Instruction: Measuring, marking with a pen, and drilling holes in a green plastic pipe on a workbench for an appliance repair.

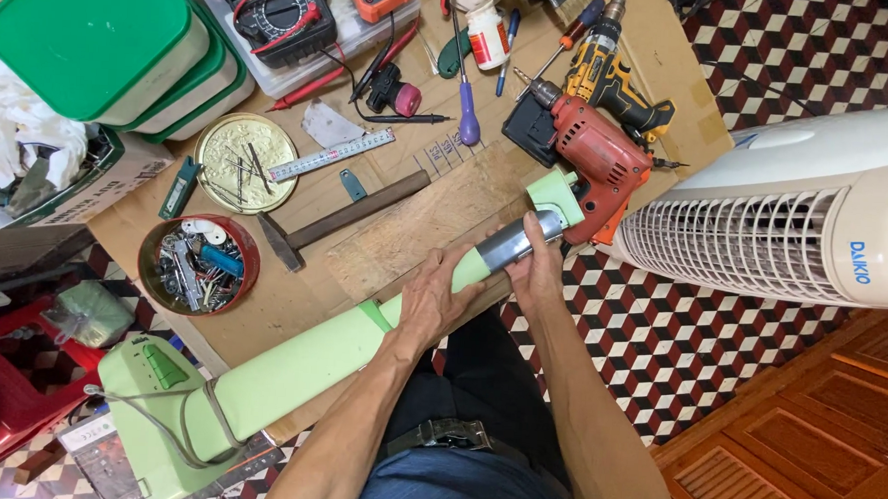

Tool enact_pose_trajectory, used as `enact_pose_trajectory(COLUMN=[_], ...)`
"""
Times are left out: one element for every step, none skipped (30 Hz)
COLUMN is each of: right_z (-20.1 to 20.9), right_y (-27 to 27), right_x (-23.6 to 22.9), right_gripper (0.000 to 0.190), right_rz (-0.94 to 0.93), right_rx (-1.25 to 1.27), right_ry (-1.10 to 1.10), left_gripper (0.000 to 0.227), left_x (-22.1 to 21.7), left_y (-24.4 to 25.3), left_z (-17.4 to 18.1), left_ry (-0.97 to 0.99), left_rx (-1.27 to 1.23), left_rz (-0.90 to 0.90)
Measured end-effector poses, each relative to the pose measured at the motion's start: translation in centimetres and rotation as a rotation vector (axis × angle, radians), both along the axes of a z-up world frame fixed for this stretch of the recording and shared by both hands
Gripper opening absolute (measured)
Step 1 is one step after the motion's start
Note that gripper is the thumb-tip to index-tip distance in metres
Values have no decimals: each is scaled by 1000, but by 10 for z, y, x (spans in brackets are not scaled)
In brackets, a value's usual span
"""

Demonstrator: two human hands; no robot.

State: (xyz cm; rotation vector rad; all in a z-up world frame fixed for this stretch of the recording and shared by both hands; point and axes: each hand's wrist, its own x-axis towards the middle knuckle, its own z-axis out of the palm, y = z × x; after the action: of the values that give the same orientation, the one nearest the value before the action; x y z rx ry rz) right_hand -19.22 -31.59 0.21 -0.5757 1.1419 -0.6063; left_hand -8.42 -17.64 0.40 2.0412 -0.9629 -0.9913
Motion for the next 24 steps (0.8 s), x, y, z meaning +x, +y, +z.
enact_pose_trajectory(right_z=[-6, -14, -22, -21, -20, -19, -11, -4, 3, 2, 1, -1, -1, -2, -3, 0, 3, 6, 7, 9, 11, 11, 11, 10], right_y=[-1, 1, 2, 2, 1, 1, 2, 4, 6, 6, 5, 6, 6, 7, 7, 7, 8, 9, 10, 10, 10, 10, 10, 10], right_x=[-2, -1, 1, 1, 1, 0, 2, 5, 8, 7, 5, 4, 4, 3, 2, 3, 4, 5, 6, 7, 8, 8, 7, 8], right_gripper=[59, 58, 57, 57, 56, 55, 55, 53, 51, 51, 51, 50, 50, 50, 50, 50, 50, 50, 50, 48, 46, 46, 47, 47], right_rz=[-1, -26, -51, -50, -44, -37, -36, -35, -33, -32, -29, -28, -28, -20, -11, -12, -6, -2, -5, -10, -16, -18, -11, -4], right_rx=[-3, -8, -13, -13, 1, 17, 19, 24, 29, 30, 13, -3, -2, -9, -17, -15, -3, 8, 10, -3, -16, -17, -22, -26], right_ry=[2, -54, -109, -105, -116, -125, -118, -94, -69, -67, -83, -100, -100, -119, -139, -139, -147, -156, -155, -144, -133, -133, -147, -161], left_gripper=[61, 59, 58, 58, 58, 59, 59, 57, 56, 56, 53, 49, 49, 48, 46, 46, 45, 45, 45, 45, 46, 46, 46, 47], left_x=[-5, -8, -11, -11, -12, -14, -16, -18, -19, -19, -19, -18, -19, -20, -20, -20, -19, -18, -18, -18, -18, -18, -19, -19], left_y=[-5, -8, -11, -13, -15, -17, -18, -18, -18, -18, -19, -19, -18, -17, -16, -16, -16, -15, -14, -14, -14, -14, -14, -13], left_z=[-2, -4, -7, -6, -6, -5, -6, -8, -8, -7, -5, -3, -5, -8, -11, -9, -7, -4, -4, -4, -3, -6, -8, -11], left_ry=[2, -49, -100, -96, -157, -215, -208, -248, -289, -287, -275, -266, -266, -297, -329, -329, -286, -242, -242, -254, -266, -265, -271, -279], left_rx=[-3, -31, -59, -58, -82, -105, -102, -160, -217, -216, -209, -202, -200, -252, -304, -302, -228, -153, -151, -186, -222, -222, -240, -258], left_rz=[-1, 56, 113, 115, 154, 192, 193, 219, 244, 246, 241, 235, 234, 235, 235, 234, 210, 184, 181, 183, 185, 183, 176, 170])
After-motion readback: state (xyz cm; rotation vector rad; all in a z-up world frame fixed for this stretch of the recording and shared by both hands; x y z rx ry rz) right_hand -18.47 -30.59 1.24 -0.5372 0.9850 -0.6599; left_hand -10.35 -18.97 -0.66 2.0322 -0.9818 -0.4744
